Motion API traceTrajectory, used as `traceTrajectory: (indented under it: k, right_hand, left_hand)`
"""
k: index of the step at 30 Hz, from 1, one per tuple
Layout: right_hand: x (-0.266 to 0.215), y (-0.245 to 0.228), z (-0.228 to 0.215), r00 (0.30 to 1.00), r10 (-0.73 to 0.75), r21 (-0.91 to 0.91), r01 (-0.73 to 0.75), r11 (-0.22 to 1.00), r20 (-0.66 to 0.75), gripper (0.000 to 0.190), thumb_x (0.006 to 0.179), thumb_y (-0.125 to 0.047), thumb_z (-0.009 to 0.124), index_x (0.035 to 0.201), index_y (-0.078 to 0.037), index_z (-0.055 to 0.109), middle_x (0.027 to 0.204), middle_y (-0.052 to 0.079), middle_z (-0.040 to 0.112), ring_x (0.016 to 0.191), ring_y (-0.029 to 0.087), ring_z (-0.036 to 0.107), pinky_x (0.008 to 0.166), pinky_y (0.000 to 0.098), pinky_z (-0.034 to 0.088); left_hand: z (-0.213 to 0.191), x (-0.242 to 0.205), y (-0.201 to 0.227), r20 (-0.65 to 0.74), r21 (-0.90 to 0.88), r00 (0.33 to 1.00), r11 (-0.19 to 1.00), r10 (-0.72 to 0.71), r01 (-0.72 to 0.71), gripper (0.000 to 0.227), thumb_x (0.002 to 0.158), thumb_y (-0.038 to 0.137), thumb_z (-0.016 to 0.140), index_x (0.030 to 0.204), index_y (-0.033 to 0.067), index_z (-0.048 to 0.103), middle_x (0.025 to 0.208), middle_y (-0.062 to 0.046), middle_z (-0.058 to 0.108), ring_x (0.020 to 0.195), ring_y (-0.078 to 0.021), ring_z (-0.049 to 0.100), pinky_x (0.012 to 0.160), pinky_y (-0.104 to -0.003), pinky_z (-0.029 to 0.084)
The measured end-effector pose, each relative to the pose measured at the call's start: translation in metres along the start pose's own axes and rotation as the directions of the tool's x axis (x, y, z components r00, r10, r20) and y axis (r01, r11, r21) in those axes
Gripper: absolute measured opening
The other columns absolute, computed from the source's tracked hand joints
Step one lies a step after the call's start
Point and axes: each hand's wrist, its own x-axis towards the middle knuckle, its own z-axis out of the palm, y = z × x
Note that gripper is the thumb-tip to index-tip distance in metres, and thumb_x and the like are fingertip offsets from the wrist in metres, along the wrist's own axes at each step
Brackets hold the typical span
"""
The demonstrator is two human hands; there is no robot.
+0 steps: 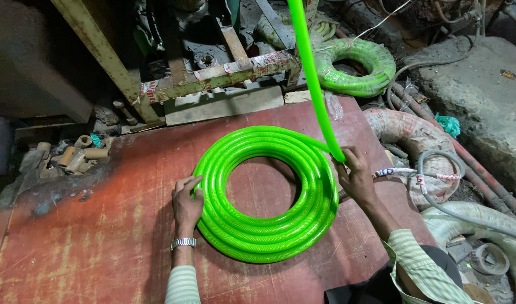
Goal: The person coils a green hose on a flat wooden surface, using their hands to guide the hose into a circular shape while another person assists by holding the loose end.
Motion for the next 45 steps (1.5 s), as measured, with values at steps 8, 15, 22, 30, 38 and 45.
traceTrajectory:
  k: [8, 15, 22, 30, 38, 45]
  right_hand:
    - [-0.015, -0.004, -0.012, 0.999, -0.031, 0.004, 0.031, 1.000, 0.024, 0.024, 0.087, 0.001, 0.070, 0.111, -0.004, 0.069, 0.113, 0.020, 0.066, 0.106, 0.046, 0.064, 0.090, 0.0520, 0.052]
    - [-0.039, 0.021, 0.004, 0.998, -0.007, 0.030, 0.006, 1.000, 0.063, 0.024, 0.087, 0.000, 0.068, 0.110, -0.006, 0.070, 0.111, 0.019, 0.066, 0.104, 0.047, 0.065, 0.086, 0.0520, 0.054]
    - [-0.048, -0.006, -0.004, 0.991, 0.004, 0.033, -0.008, 0.999, 0.135, 0.030, 0.082, 0.004, 0.069, 0.112, -0.001, 0.068, 0.117, 0.024, 0.063, 0.108, 0.052, 0.063, 0.088, 0.0570, 0.054]
    - [-0.065, -0.015, -0.005, 0.976, 0.101, -0.058, -0.091, 0.994, 0.191, 0.032, 0.084, -0.001, 0.068, 0.115, -0.006, 0.068, 0.124, 0.018, 0.064, 0.113, 0.045, 0.065, 0.094, 0.0518, 0.055]
    - [-0.080, -0.007, -0.003, 0.980, 0.099, -0.090, -0.085, 0.992, 0.171, 0.032, 0.087, -0.004, 0.069, 0.118, -0.010, 0.066, 0.130, 0.013, 0.061, 0.115, 0.041, 0.065, 0.096, 0.0505, 0.054]
    - [-0.093, -0.028, -0.011, 0.985, 0.092, -0.016, -0.091, 0.996, 0.145, 0.041, 0.089, -0.007, 0.066, 0.130, -0.007, 0.062, 0.134, 0.020, 0.060, 0.119, 0.046, 0.061, 0.097, 0.0538, 0.053]
  left_hand:
    - [0.003, 0.004, -0.002, 0.025, -0.025, 0.998, 0.998, -0.063, 0.064, 0.042, 0.087, 0.020, 0.060, 0.125, 0.0299, 0.075, 0.132, -0.008, 0.063, 0.120, -0.0367, 0.058, 0.107, -0.043, 0.041]
    - [-0.004, -0.004, 0.001, 0.041, 0.012, 0.998, 0.999, -0.051, 0.050, 0.038, 0.090, 0.025, 0.063, 0.125, 0.0333, 0.074, 0.132, -0.007, 0.063, 0.126, -0.0352, 0.057, 0.115, -0.046, 0.035]
    - [0.000, -0.016, -0.004, -0.015, 0.046, 0.999, 0.998, -0.050, 0.051, 0.038, 0.091, 0.024, 0.065, 0.127, 0.0316, 0.074, 0.129, -0.009, 0.065, 0.122, -0.0343, 0.059, 0.114, -0.048, 0.036]
    - [0.012, -0.028, -0.013, -0.070, 0.118, 0.998, 0.993, 0.002, 0.006, 0.033, 0.097, 0.030, 0.062, 0.129, 0.0339, 0.071, 0.130, -0.005, 0.063, 0.132, -0.0255, 0.055, 0.119, -0.047, 0.029]
    - [0.009, -0.054, -0.004, -0.067, 0.109, 0.997, 0.992, -0.051, 0.058, 0.038, 0.095, 0.034, 0.063, 0.133, 0.0347, 0.068, 0.130, -0.005, 0.061, 0.131, -0.0245, 0.056, 0.117, -0.047, 0.029]
    - [0.010, -0.060, -0.005, -0.139, 0.087, 0.988, 0.995, 0.070, -0.058, 0.036, 0.095, 0.024, 0.065, 0.130, 0.0283, 0.071, 0.125, -0.010, 0.065, 0.128, -0.0263, 0.058, 0.110, -0.042, 0.035]
